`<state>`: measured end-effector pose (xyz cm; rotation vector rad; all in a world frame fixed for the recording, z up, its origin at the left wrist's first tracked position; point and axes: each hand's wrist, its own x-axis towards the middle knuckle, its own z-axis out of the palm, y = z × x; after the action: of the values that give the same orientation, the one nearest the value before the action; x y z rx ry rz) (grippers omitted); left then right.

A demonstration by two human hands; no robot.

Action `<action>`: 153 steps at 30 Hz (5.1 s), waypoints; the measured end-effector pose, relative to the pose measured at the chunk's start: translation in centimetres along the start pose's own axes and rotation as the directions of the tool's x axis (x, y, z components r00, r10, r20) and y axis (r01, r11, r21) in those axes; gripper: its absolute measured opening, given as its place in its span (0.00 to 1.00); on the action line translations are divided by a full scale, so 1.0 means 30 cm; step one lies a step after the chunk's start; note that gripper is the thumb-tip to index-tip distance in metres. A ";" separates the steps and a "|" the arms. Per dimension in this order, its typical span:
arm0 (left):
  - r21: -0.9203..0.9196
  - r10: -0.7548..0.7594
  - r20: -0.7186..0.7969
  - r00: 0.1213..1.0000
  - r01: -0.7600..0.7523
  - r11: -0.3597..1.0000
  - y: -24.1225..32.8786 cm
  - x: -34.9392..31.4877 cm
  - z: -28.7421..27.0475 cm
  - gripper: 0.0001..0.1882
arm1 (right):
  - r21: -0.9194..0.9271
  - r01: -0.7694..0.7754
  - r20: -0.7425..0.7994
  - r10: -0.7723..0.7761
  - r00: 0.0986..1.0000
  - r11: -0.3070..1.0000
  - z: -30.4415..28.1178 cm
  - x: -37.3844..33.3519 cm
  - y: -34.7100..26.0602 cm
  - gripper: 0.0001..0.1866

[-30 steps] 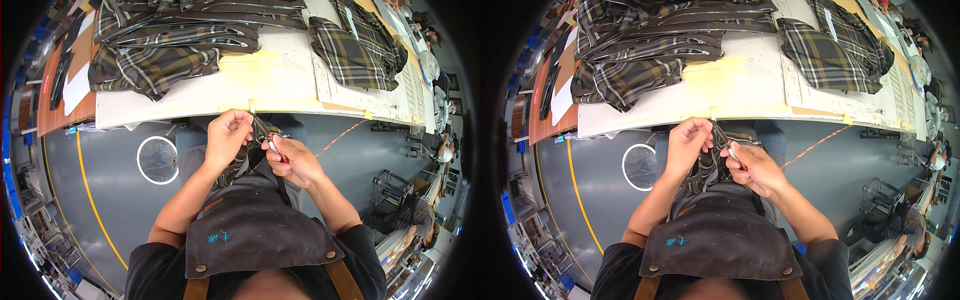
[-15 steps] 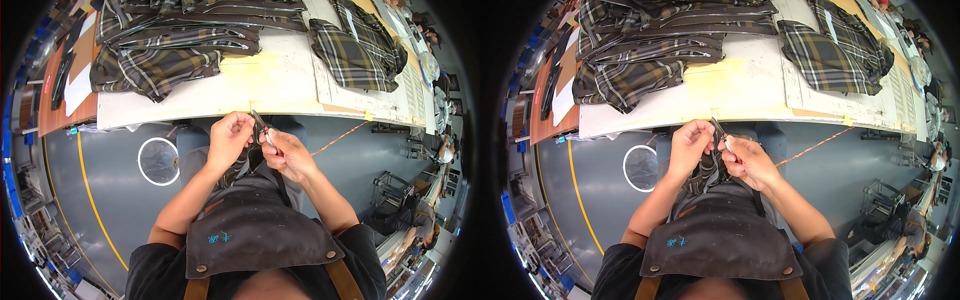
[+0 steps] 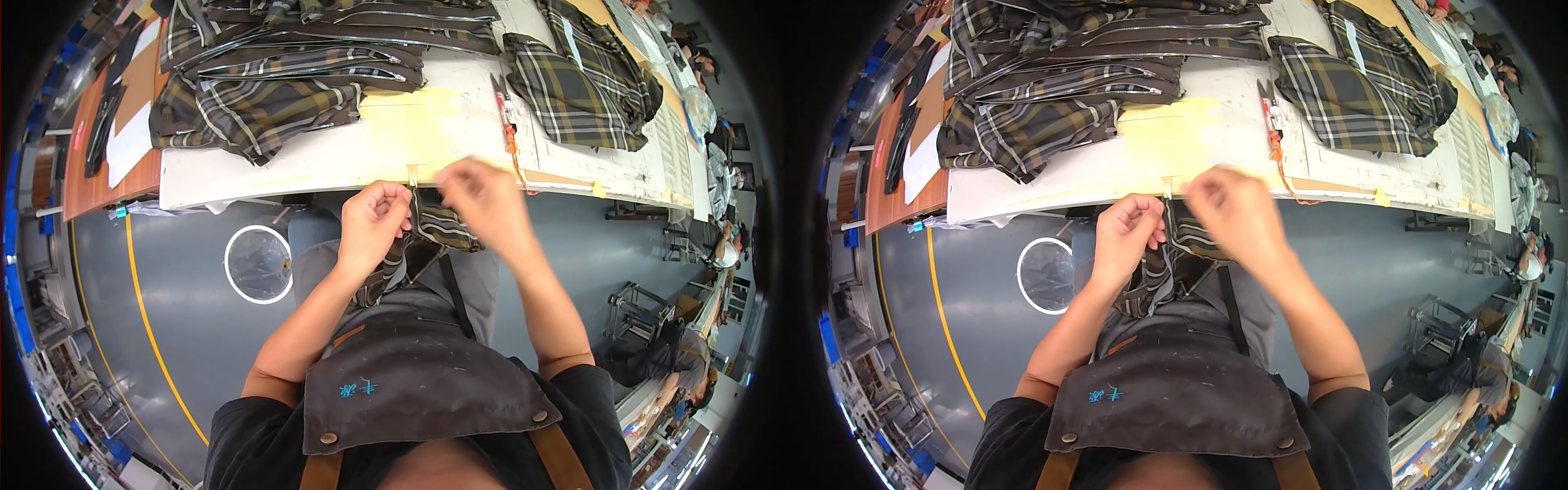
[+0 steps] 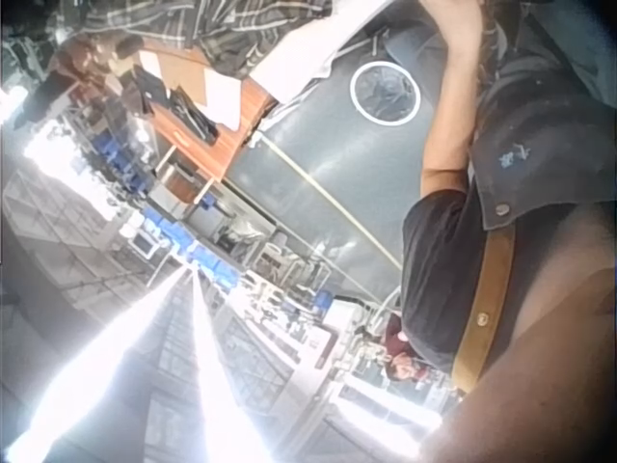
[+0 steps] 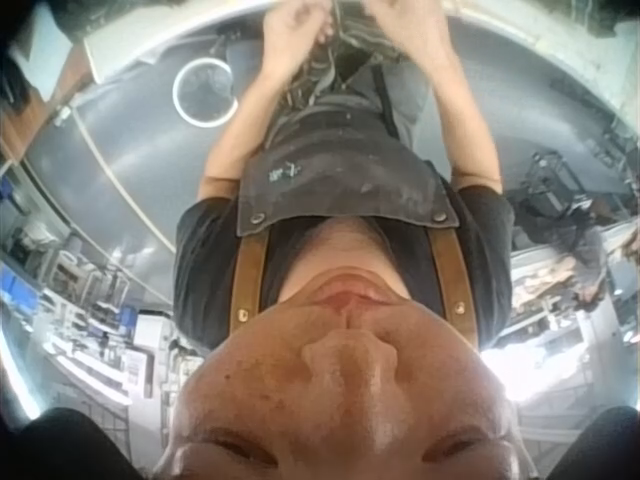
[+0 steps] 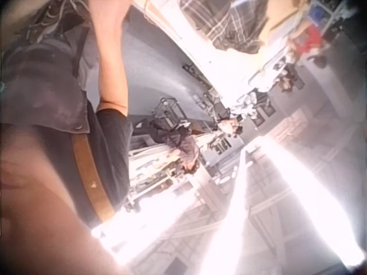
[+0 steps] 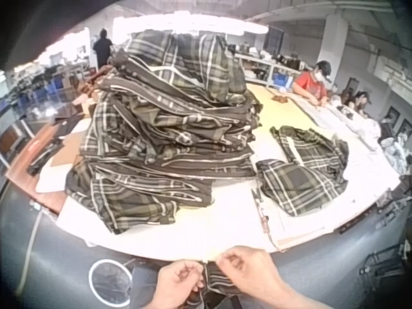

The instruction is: Assembling plaid fabric components and trimming threads in a garment factory.

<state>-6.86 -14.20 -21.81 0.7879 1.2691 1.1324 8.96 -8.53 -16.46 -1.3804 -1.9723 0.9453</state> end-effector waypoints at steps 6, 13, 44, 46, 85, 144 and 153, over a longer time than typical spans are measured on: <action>0.025 0.019 -0.031 0.999 -0.018 1.000 -0.002 -0.002 0.008 0.05 | 0.149 -0.128 -0.024 0.133 0.991 0.980 0.129 -0.070 0.030 0.06; 0.395 0.302 -0.210 0.930 -0.201 0.896 -0.089 -0.034 0.008 0.10 | 0.191 -0.193 -0.064 0.208 0.976 0.962 0.144 -0.081 0.012 0.07; -0.524 -0.048 0.241 0.969 0.172 0.834 -0.209 0.060 -0.011 0.12 | 0.428 -0.271 -0.042 0.318 0.947 0.862 0.198 -0.072 0.042 0.06; -0.514 -0.051 0.202 0.978 0.150 0.845 -0.207 0.057 -0.006 0.12 | 0.261 -0.234 -0.131 0.274 0.953 0.937 0.208 -0.073 0.047 0.07; 0.564 0.490 -0.057 0.870 -0.376 0.735 -0.003 -0.206 -0.048 0.11 | 0.092 -0.271 0.107 0.261 0.959 0.958 0.029 -0.315 -0.037 0.07; -0.538 0.025 0.504 0.863 0.291 0.791 -0.030 -0.337 0.082 0.35 | 0.544 0.170 0.045 -0.231 0.972 0.822 -0.132 -0.390 -0.125 0.11; -0.559 0.000 0.491 0.871 0.316 0.767 -0.025 -0.349 0.095 0.34 | 0.536 0.071 0.106 -0.150 0.983 0.841 -0.141 -0.394 -0.137 0.10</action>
<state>-3.19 -23.96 -18.71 0.3855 0.4752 1.0434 13.69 -19.64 -11.14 -0.8922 -1.6771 1.4352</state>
